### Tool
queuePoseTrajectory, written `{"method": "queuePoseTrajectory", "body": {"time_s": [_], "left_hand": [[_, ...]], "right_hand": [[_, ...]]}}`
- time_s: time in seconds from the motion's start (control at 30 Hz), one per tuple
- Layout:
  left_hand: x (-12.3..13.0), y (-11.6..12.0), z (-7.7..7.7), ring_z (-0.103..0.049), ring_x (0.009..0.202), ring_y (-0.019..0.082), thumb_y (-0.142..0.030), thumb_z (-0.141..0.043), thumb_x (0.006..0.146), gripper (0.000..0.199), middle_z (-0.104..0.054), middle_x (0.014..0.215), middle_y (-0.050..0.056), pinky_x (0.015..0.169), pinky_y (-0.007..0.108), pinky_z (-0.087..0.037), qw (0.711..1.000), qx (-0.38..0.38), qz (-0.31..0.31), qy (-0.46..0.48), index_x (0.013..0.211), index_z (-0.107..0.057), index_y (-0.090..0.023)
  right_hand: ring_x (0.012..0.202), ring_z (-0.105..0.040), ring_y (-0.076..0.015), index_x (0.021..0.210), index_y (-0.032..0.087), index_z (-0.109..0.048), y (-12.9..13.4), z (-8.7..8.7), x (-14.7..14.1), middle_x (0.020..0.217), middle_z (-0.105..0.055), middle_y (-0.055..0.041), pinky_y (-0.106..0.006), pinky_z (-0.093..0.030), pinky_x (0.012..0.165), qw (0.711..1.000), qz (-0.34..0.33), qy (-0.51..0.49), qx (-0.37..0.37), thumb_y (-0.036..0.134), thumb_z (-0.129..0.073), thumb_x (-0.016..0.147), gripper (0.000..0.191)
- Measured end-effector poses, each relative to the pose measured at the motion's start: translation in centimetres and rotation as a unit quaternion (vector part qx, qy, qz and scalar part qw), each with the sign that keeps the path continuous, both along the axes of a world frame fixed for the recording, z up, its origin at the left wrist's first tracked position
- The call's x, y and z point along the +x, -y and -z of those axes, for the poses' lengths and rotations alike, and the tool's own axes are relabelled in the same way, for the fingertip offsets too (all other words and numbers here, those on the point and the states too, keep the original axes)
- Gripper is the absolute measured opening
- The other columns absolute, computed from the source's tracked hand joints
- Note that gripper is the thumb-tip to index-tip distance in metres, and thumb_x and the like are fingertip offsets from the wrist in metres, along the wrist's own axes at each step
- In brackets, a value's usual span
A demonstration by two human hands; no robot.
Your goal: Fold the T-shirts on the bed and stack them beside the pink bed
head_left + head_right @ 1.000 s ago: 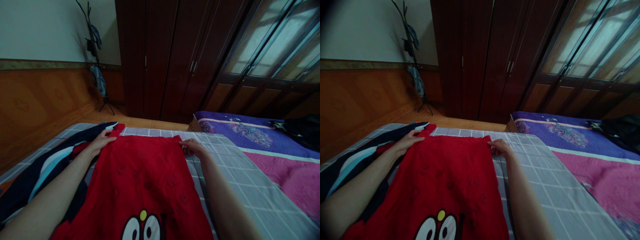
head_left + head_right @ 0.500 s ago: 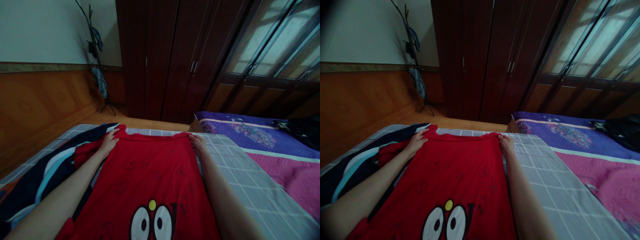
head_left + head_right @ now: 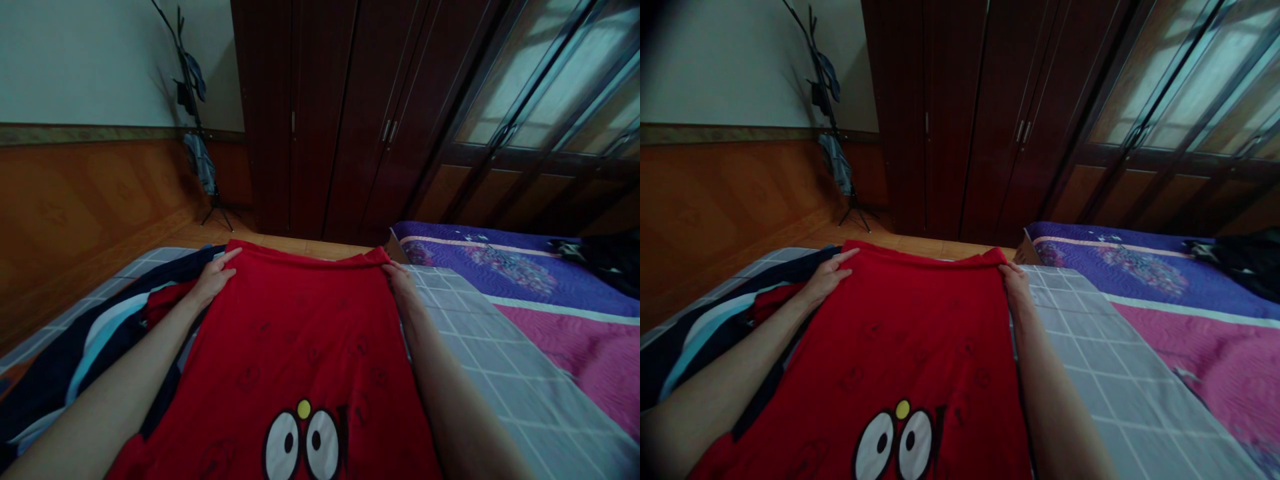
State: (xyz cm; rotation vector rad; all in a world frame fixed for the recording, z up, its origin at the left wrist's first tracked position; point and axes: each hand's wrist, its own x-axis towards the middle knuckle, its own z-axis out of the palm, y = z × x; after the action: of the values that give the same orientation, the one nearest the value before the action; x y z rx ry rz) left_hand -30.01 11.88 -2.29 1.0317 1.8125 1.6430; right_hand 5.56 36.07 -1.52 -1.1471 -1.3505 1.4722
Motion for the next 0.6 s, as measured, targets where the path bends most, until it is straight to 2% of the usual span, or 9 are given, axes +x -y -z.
{"method": "queuePoseTrajectory", "body": {"time_s": [0.07,0.17,0.3,0.47,0.6], "left_hand": [[-0.2,-0.2,0.4,-0.054,0.117,0.023,-0.018,-0.057,0.063,0.069,-0.059,0.126,0.007,0.101,0.037,-0.04,1.0,0.01,-0.013,-0.023,0.131,-0.05,-0.018],[-0.3,-0.4,1.5,-0.053,0.118,0.025,-0.013,-0.055,0.06,0.066,-0.062,0.122,0.007,0.104,0.04,-0.038,0.998,-0.014,-0.018,-0.053,0.126,-0.055,-0.016],[-0.1,-0.8,2.2,-0.044,0.127,0.025,-0.008,-0.052,0.059,0.065,-0.056,0.13,0.007,0.112,0.038,-0.025,0.992,-0.029,-0.023,-0.122,0.123,-0.058,-0.017],[-0.3,-0.9,2.3,-0.033,0.134,0.025,-0.009,-0.05,0.06,0.072,-0.045,0.14,0.009,0.115,0.038,-0.016,0.979,-0.037,-0.008,-0.202,0.132,-0.049,-0.013],[-0.7,-0.6,2.9,-0.032,0.134,0.027,-0.012,-0.052,0.06,0.074,-0.047,0.139,0.009,0.114,0.04,-0.016,0.971,-0.05,0.01,-0.232,0.135,-0.046,-0.014]], "right_hand": [[0.052,-0.059,-0.0151,0.078,0.021,-0.064,0.0,0.2,-0.3,0.056,-0.063,-0.0003,-0.023,-0.044,0.044,1.0,0.008,-0.014,0.0,0.02,-0.057,0.064,0.015],[0.055,-0.061,-0.0173,0.075,0.021,-0.063,0.3,0.7,-0.5,0.057,-0.064,-0.001,-0.025,-0.047,0.047,1.0,0.012,-0.027,-0.004,0.015,-0.054,0.058,0.02],[0.061,-0.064,-0.0174,0.079,0.021,-0.065,0.3,1.2,-0.6,0.065,-0.067,0.0001,-0.027,-0.051,0.056,0.999,0.027,-0.038,0.008,0.013,-0.054,0.055,0.028],[0.062,-0.064,-0.018,0.096,0.019,-0.067,-0.6,1.4,-0.4,0.07,-0.069,-0.0024,-0.028,-0.052,0.056,0.998,0.054,-0.022,0.03,0.015,-0.055,0.056,0.042],[0.064,-0.063,-0.0166,0.111,0.019,-0.062,-1.1,2.1,-0.2,0.077,-0.07,-0.0026,-0.026,-0.05,0.056,0.993,0.101,0.003,0.063,0.015,-0.05,0.058,0.054]]}}
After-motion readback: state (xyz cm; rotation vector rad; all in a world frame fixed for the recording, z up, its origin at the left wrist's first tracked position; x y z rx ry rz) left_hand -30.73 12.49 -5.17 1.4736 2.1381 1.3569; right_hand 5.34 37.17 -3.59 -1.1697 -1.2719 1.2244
